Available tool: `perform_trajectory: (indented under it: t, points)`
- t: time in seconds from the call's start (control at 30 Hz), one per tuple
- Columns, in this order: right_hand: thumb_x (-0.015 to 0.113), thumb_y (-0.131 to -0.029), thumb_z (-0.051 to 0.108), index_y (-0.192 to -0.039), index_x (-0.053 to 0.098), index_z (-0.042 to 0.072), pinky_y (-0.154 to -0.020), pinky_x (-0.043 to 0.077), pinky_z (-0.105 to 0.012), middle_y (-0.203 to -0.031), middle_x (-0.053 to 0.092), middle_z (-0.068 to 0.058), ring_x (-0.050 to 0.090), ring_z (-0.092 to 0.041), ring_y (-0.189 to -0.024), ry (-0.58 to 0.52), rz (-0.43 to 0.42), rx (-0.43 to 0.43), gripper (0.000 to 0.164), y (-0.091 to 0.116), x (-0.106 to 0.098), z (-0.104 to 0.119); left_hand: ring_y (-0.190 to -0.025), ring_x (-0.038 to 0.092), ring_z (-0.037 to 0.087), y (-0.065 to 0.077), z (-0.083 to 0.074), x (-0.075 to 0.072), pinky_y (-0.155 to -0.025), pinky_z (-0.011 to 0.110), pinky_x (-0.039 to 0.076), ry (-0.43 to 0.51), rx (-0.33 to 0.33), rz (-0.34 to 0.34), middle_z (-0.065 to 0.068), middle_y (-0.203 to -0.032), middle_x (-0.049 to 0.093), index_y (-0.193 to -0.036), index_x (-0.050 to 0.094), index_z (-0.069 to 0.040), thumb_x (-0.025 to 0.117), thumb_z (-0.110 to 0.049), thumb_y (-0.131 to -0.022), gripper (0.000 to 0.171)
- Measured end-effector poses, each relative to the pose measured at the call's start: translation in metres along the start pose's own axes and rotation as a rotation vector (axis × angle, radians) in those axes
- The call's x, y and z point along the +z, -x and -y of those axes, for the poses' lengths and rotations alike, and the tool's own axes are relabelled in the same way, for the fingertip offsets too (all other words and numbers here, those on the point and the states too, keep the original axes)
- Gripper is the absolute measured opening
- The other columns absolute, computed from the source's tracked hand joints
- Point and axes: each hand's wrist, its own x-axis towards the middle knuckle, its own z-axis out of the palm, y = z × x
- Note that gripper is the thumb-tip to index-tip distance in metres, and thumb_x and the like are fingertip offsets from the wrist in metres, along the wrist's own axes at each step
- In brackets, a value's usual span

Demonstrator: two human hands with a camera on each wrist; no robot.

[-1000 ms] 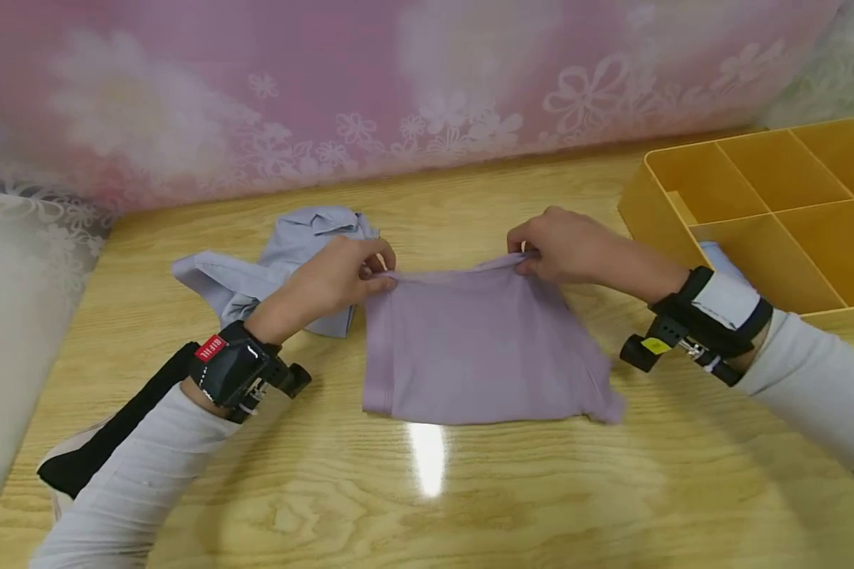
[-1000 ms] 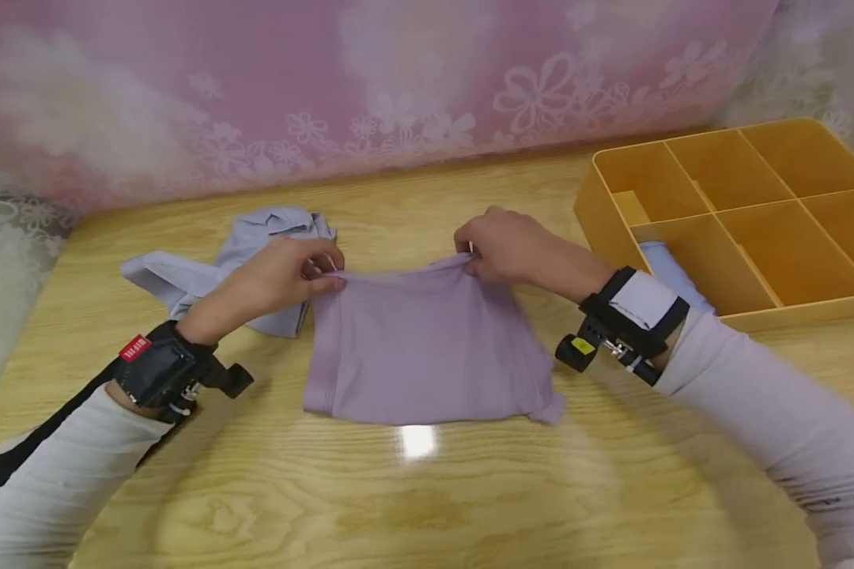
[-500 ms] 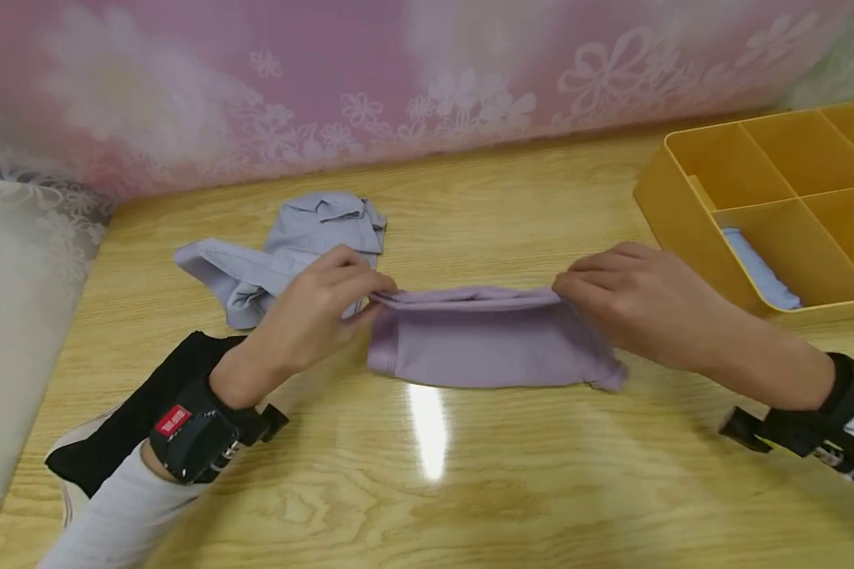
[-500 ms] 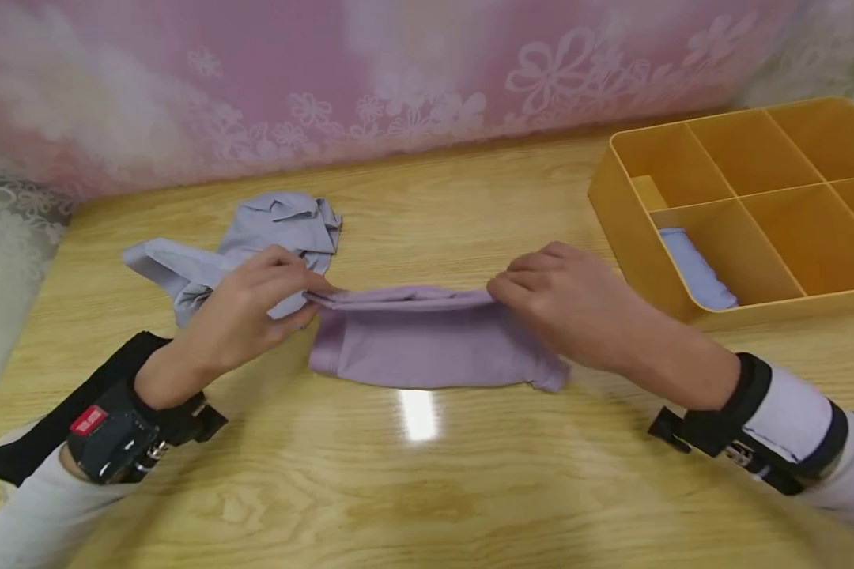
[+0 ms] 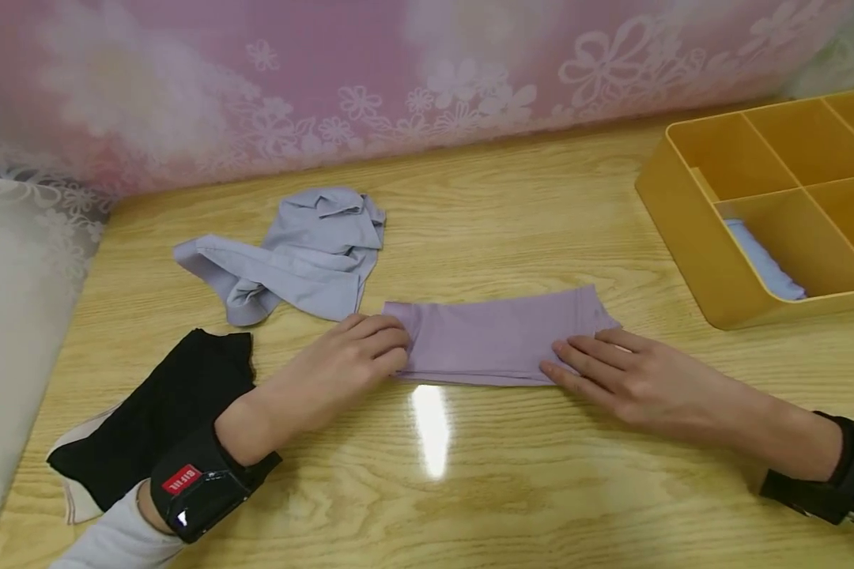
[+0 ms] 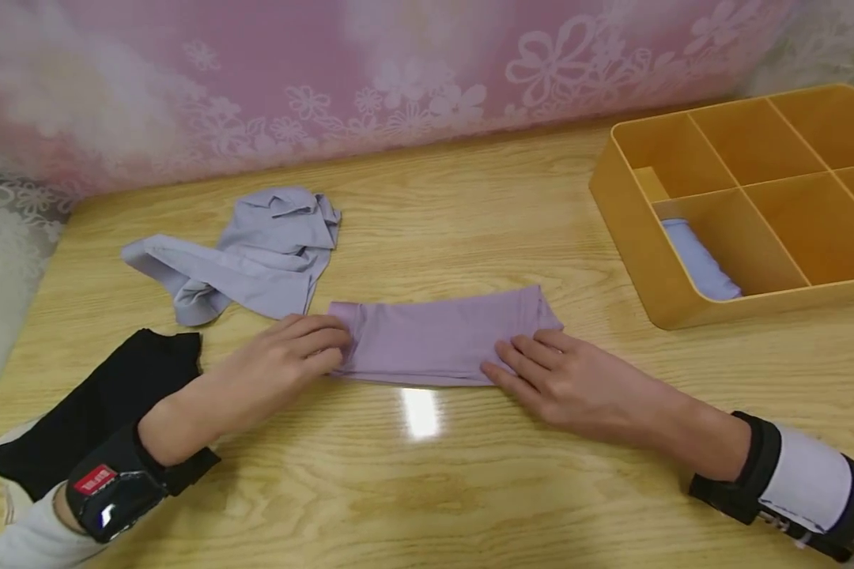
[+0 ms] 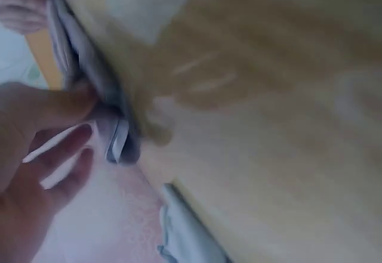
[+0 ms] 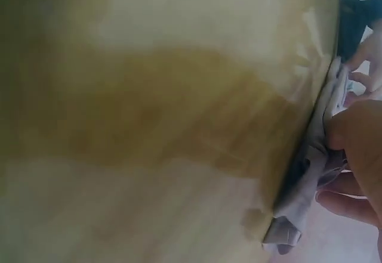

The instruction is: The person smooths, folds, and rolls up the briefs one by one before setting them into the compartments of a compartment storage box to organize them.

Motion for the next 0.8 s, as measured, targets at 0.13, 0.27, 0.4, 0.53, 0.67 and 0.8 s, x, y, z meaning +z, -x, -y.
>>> perform_trajectory:
  t: [0.13, 0.27, 0.4, 0.53, 0.67, 0.8]
  points:
    - [0.02, -0.108, 0.025, -0.132, 0.054, -0.003, -0.09, 0.044, -0.041, -0.13, 0.059, -0.014, 0.059, -0.028, -0.113, -0.177, 0.061, 0.118, 0.05, -0.002, -0.003, 0.006, -0.13, 0.041, 0.033, -0.001, -0.002, -0.002, -0.1, 0.05, 0.037, 0.06, -0.064, 0.083, 0.011, -0.134, 0.052, -0.089, 0.066, -0.012, 0.07, -0.032, -0.088, 0.02]
    - [0.028, -0.106, 0.034, -0.119, 0.065, -0.003, -0.095, 0.037, -0.044, -0.138, 0.052, -0.015, 0.054, -0.03, -0.118, -0.313, 0.106, 0.221, 0.053, -0.013, -0.007, 0.007, -0.125, 0.043, 0.032, -0.008, -0.009, -0.002, -0.095, 0.05, 0.036, 0.082, -0.098, 0.062, 0.008, -0.125, 0.055, -0.086, 0.063, -0.014, 0.068, -0.043, -0.087, 0.03]
    - [0.037, -0.099, 0.007, -0.1, 0.066, -0.001, -0.083, 0.046, -0.042, -0.116, 0.063, -0.014, 0.061, -0.027, -0.1, -0.275, 0.086, 0.169, 0.03, -0.02, -0.006, 0.002, -0.109, 0.051, 0.028, -0.013, -0.017, -0.002, -0.089, 0.045, 0.041, 0.05, -0.114, 0.034, 0.006, -0.107, 0.059, -0.093, 0.062, -0.01, 0.072, -0.032, -0.087, 0.025]
    - [0.021, -0.104, 0.004, -0.091, 0.061, 0.005, -0.069, 0.049, -0.037, -0.091, 0.062, -0.004, 0.058, -0.02, -0.082, -0.312, 0.02, 0.176, 0.042, -0.018, -0.009, -0.003, -0.094, 0.055, 0.023, -0.014, -0.025, -0.002, -0.08, 0.039, 0.044, 0.041, -0.114, 0.066, 0.003, -0.096, 0.058, -0.093, 0.064, -0.012, 0.074, -0.035, -0.085, 0.026]
    - [0.013, -0.106, 0.013, -0.09, 0.06, 0.007, -0.063, 0.05, -0.034, -0.084, 0.058, 0.0, 0.054, -0.016, -0.074, -0.339, -0.023, 0.208, 0.051, -0.017, -0.013, -0.008, -0.082, 0.058, 0.021, -0.016, -0.032, -0.002, -0.072, 0.034, 0.047, 0.005, -0.085, 0.097, 0.002, -0.088, 0.057, -0.091, 0.063, -0.012, 0.074, -0.02, -0.084, 0.015]
    - [0.017, -0.106, 0.008, -0.087, 0.06, 0.002, -0.062, 0.048, -0.037, -0.083, 0.059, -0.006, 0.054, -0.021, -0.072, -0.238, -0.04, 0.168, 0.048, -0.017, -0.014, -0.012, -0.075, 0.057, 0.02, -0.016, -0.034, -0.001, -0.067, 0.031, 0.05, -0.069, -0.056, 0.091, 0.004, -0.086, 0.059, -0.087, 0.062, -0.009, 0.07, 0.004, -0.079, 0.017]
